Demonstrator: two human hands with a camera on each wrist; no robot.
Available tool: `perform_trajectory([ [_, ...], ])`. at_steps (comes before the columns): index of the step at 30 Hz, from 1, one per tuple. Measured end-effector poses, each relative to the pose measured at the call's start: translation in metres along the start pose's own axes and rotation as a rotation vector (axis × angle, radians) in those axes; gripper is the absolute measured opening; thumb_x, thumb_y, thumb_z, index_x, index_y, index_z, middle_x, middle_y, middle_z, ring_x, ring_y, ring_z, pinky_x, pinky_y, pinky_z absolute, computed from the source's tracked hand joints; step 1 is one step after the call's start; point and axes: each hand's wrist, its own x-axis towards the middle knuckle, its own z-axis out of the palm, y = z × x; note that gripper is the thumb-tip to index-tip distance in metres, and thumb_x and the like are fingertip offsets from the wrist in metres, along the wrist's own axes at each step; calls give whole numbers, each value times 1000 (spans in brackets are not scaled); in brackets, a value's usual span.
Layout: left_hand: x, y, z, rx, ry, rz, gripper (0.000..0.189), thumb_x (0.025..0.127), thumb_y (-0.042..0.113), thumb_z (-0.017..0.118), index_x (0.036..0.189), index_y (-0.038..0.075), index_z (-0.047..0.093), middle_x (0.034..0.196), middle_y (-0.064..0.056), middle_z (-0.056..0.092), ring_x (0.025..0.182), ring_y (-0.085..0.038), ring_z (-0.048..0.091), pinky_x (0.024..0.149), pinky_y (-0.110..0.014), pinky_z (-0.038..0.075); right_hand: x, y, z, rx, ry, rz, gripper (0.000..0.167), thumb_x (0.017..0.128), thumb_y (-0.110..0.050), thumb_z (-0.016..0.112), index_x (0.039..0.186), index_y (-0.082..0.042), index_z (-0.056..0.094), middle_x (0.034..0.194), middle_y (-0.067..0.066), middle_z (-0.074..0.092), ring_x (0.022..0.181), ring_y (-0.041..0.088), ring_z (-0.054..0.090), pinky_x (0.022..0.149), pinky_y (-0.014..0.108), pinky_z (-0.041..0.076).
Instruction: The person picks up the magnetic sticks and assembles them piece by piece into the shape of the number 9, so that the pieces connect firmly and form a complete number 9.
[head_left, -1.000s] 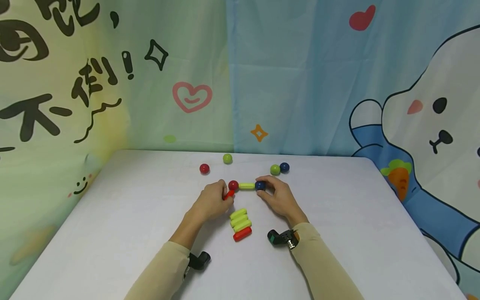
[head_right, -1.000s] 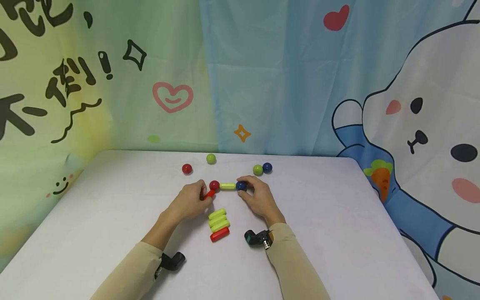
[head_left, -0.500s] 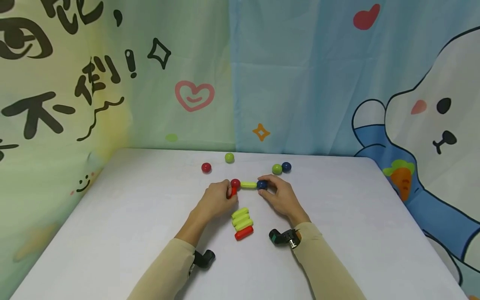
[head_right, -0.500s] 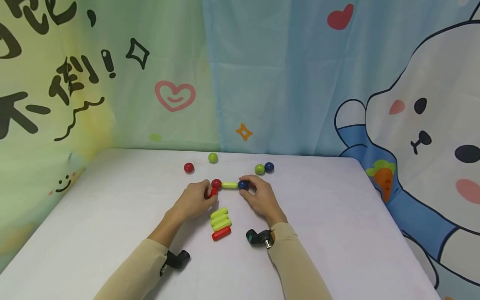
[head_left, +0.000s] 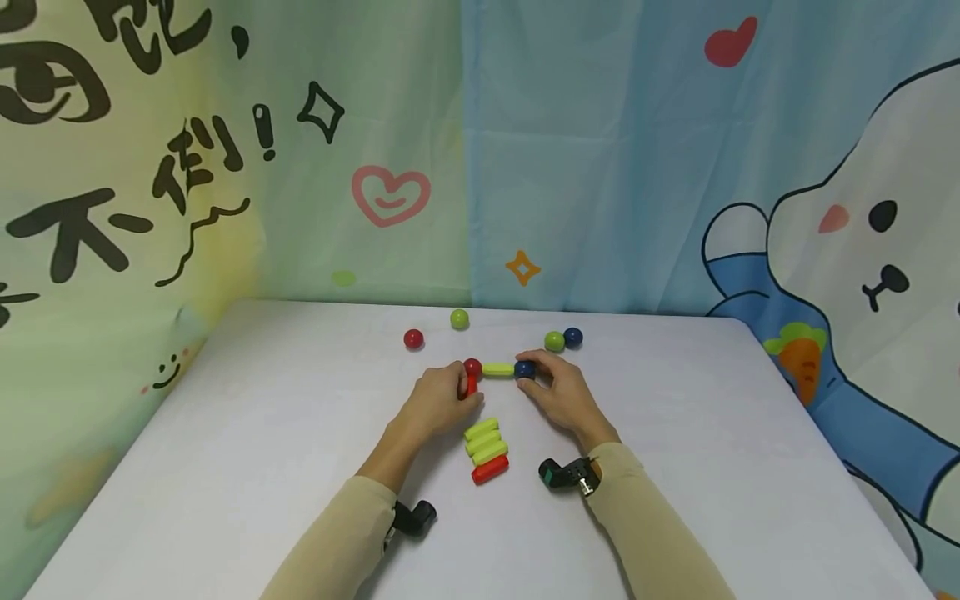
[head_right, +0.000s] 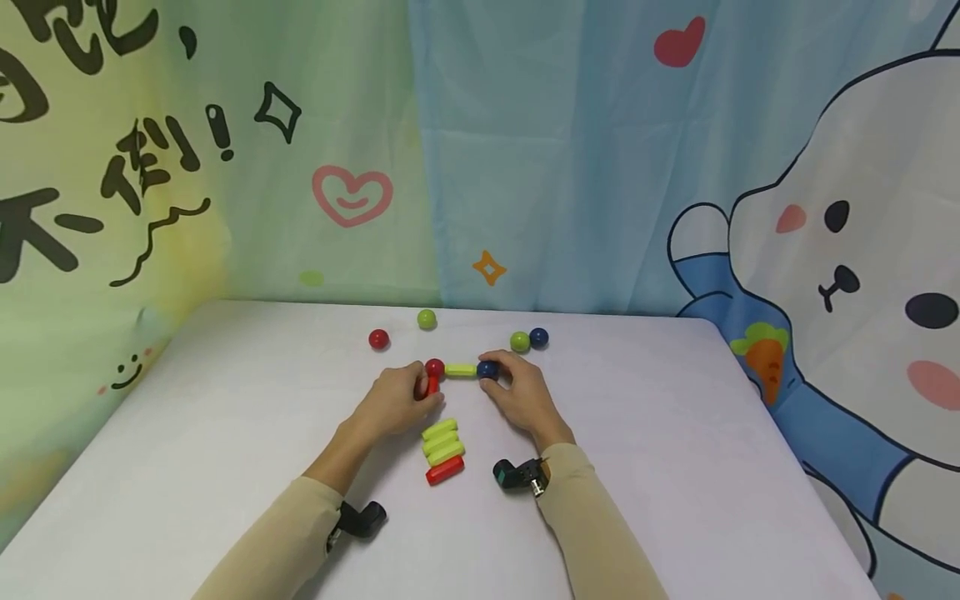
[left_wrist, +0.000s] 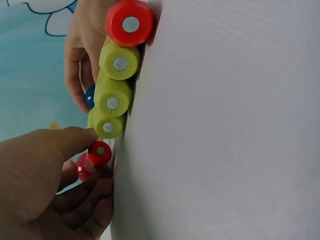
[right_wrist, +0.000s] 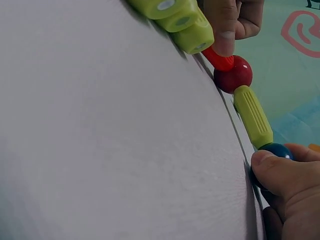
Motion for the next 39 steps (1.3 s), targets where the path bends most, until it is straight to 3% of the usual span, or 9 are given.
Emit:
perform_trajectory([
  [15, 3, -1, -1, 32, -9, 38, 29, 94, 31, 75, 86, 13, 54, 69, -2, 51, 63, -17, 51, 58, -28, 40, 0, 1, -4, -28, -18, -19, 38, 97, -16, 72, 134, -14, 64, 139, 11, 63, 131, 30, 59, 112, 45, 44],
  [22, 2, -2, -5, 27, -4, 10, 27, 95, 32, 73, 88, 15, 55, 72, -2, 54, 67, -18, 54, 60, -29, 43, 0, -1, -4, -26, -22, -31, 39, 97, -15, 72, 135, -13, 63, 139, 11, 63, 130, 30, 59, 112, 45, 44],
  [27, 3, -8, -12, 28, 69, 30, 18, 96, 25, 70, 93, 13, 57, 79, -3, 57, 70, -18, 54, 63, -30, 46, 1, 0, -3, -30, -29, -29, 39, 97, -14, 72, 135, -13, 62, 139, 11, 62, 130, 29, 59, 112, 44, 43],
  [32, 11, -15, -23, 91, 177, 68, 19, 94, 18, 71, 106, 7, 61, 94, -7, 60, 82, -23, 57, 76, -37, 52, 1, 0, -4, -81, -53, -24, 43, 97, -15, 72, 138, -14, 60, 142, 11, 60, 131, 29, 58, 112, 44, 44],
  [36, 17, -22, -32, 161, 239, 74, 25, 95, 19, 70, 116, 6, 62, 107, -10, 59, 96, -26, 57, 84, -42, 53, 3, -3, -5, -173, -84, -86, 49, 96, -15, 73, 142, -14, 57, 144, 10, 56, 133, 29, 55, 112, 47, 43],
  [39, 19, -26, -39, 201, 273, 72, 28, 95, 18, 70, 120, 7, 62, 110, -11, 57, 101, -28, 55, 83, -43, 52, 6, -8, -6, -229, -101, -153, 51, 95, -15, 74, 143, -14, 56, 146, 10, 52, 137, 30, 51, 114, 49, 41],
])
